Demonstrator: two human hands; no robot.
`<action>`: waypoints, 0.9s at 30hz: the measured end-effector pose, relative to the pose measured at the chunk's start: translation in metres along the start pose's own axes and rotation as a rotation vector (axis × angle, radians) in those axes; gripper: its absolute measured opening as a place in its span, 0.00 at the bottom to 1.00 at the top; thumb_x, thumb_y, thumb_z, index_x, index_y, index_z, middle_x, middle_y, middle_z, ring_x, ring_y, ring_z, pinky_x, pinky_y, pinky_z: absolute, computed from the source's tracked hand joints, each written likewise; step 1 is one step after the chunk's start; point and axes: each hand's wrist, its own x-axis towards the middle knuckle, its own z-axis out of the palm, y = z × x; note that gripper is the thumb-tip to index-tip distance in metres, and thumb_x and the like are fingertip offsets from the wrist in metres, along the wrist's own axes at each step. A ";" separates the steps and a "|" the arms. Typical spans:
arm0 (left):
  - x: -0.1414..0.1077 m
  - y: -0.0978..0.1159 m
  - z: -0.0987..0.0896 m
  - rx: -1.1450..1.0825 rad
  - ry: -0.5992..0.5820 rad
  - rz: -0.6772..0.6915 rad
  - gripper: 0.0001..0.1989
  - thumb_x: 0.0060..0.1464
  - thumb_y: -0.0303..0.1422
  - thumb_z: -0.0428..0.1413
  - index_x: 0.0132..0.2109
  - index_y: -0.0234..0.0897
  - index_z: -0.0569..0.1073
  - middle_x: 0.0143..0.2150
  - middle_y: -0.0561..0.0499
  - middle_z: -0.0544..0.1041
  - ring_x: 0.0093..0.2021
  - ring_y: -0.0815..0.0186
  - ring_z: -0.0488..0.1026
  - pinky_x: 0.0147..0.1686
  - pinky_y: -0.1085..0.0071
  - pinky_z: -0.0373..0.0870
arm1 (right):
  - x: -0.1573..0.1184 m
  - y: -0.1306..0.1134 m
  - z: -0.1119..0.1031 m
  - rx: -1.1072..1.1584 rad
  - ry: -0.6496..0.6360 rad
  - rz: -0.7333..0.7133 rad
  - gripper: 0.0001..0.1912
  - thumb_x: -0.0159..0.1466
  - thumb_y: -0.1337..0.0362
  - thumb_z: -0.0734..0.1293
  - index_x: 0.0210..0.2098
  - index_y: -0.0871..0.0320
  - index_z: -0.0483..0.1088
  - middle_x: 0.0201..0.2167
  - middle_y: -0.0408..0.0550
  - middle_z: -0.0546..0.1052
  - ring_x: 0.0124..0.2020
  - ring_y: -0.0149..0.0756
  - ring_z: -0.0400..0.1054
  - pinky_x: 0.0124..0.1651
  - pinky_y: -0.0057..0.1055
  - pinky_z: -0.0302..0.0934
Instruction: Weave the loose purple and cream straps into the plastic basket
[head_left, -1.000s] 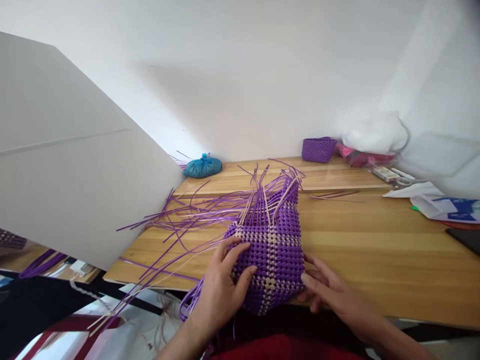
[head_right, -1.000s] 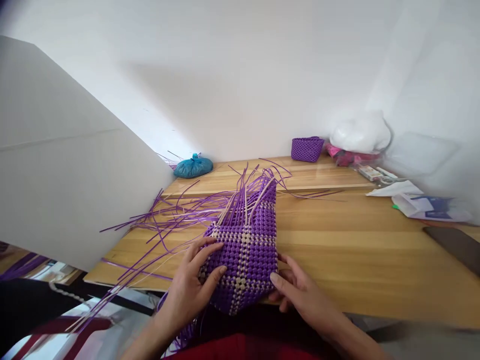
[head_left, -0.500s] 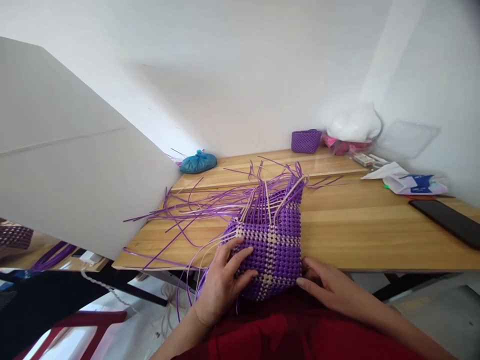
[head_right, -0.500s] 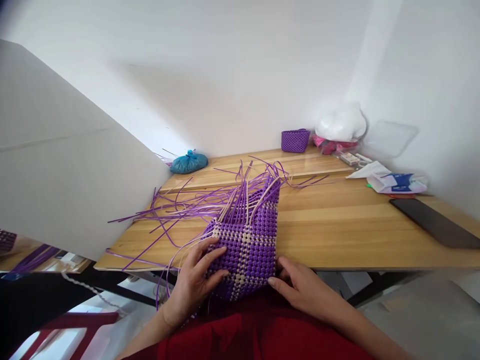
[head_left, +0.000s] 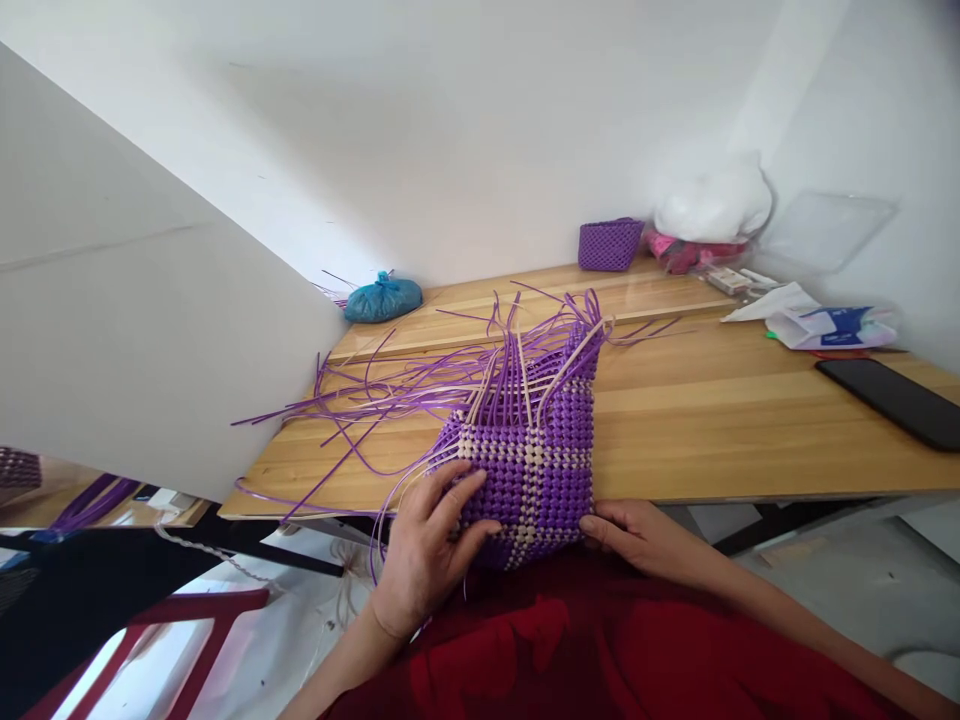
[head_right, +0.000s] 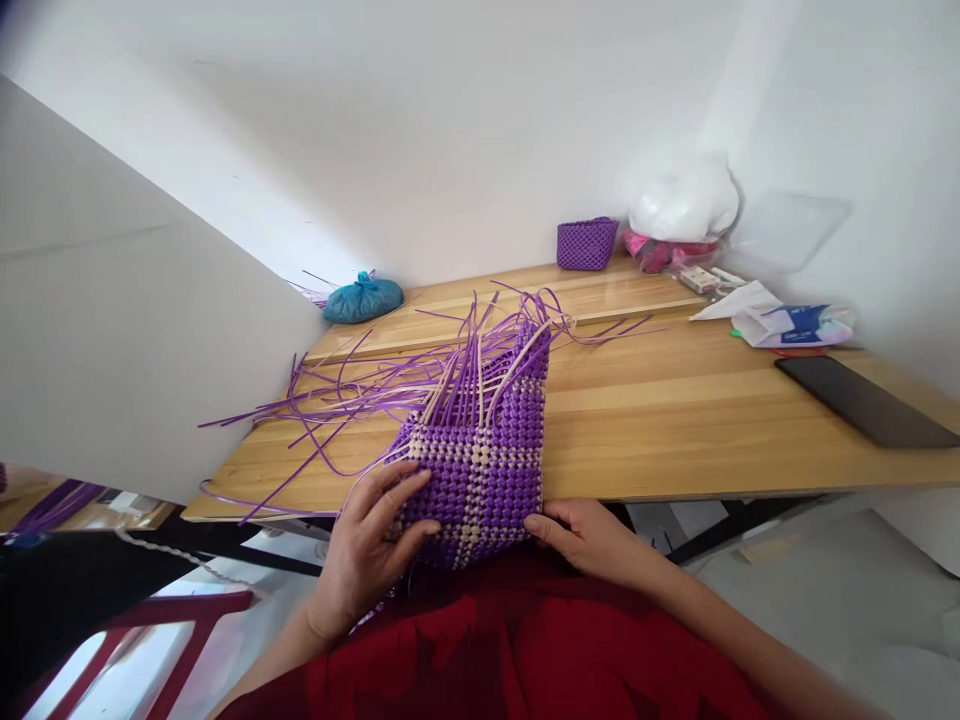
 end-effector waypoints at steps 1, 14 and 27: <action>0.007 -0.001 -0.005 0.029 0.008 -0.040 0.25 0.56 0.38 0.59 0.60 0.42 0.67 0.58 0.43 0.71 0.56 0.56 0.69 0.56 0.58 0.67 | 0.000 0.000 0.000 -0.026 -0.003 0.002 0.27 0.68 0.44 0.53 0.28 0.59 0.66 0.25 0.45 0.69 0.28 0.32 0.60 0.32 0.28 0.54; 0.096 -0.032 -0.014 -0.275 -0.262 -0.446 0.22 0.52 0.48 0.58 0.49 0.38 0.73 0.35 0.50 0.77 0.33 0.63 0.72 0.33 0.68 0.66 | -0.016 -0.017 -0.016 -0.159 0.084 -0.051 0.21 0.68 0.51 0.57 0.29 0.58 0.71 0.26 0.44 0.74 0.28 0.33 0.65 0.33 0.28 0.57; 0.120 -0.039 -0.033 -0.879 -0.504 -0.660 0.23 0.53 0.52 0.56 0.34 0.33 0.78 0.23 0.54 0.70 0.23 0.72 0.60 0.25 0.73 0.55 | 0.012 -0.070 -0.032 -0.063 0.384 -0.313 0.10 0.67 0.60 0.62 0.44 0.53 0.74 0.40 0.43 0.79 0.40 0.32 0.72 0.44 0.28 0.64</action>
